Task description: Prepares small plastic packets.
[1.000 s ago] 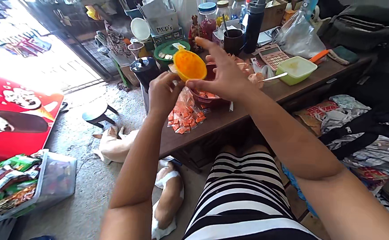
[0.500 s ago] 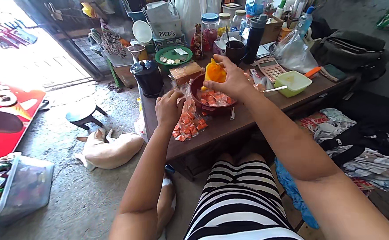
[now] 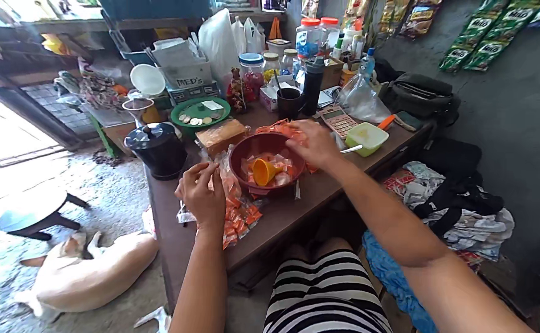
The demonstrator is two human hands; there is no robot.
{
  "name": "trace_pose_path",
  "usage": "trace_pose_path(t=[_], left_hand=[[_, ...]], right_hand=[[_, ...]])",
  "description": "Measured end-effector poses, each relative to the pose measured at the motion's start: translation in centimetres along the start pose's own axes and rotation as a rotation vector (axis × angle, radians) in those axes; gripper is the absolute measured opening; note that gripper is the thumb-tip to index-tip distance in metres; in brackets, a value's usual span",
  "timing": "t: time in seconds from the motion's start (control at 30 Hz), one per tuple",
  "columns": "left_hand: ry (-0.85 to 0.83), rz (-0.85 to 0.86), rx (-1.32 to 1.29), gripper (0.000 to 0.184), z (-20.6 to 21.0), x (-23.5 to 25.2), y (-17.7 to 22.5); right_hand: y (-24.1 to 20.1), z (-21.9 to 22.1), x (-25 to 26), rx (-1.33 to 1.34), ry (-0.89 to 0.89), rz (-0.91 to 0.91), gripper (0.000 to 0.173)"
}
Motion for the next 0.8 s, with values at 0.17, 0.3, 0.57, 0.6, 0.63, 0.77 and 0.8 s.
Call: trace_pose_path(t=[0.17,0.3,0.57,0.6,0.63,0.77,0.8], left_hand=[[0.065,0.095,-0.003,0.026,0.3,-0.1,0.9],[0.041,0.185,0.058,0.030,0.6,-0.3,1.4],[0.008,0.227,0.137,0.032,0.7,0.0,1.2],[0.001,0.227,0.141,0.033,0.7,0.0,1.1],[-0.009,0.225,0.143,0.033,0.7,0.0,1.1],[-0.021,0.219,0.146,0.032,0.7,0.0,1.1],[-0.021,0.217,0.143,0.032,0.6,0.0,1.1]], right_hand=[[9.3,-6.7,5.0,-0.176,0.001,0.232,0.028],[15.4,-6.5,7.9,-0.301,-0.156,0.234,0.026],[22.3,-1.7,11.4,-0.312,-0.345,0.064,0.025],[22.9,-1.2,11.8,-0.301,-0.372,0.060,0.031],[23.4,-0.6,12.2,-0.304,-0.402,0.063,0.036],[24.0,0.6,12.9,-0.341,-0.456,0.037,0.025],[23.8,0.5,12.9,-0.342,-0.444,0.033,0.023]])
Point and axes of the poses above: each hand's wrist, its own x-axis towards the middle knuckle, its own z-axis out of the palm, y = z × x, the point moved 1 cm from there along x, towards the middle knuckle, and after that the axes turned 13 degrees about z, right-handed, at the moved point
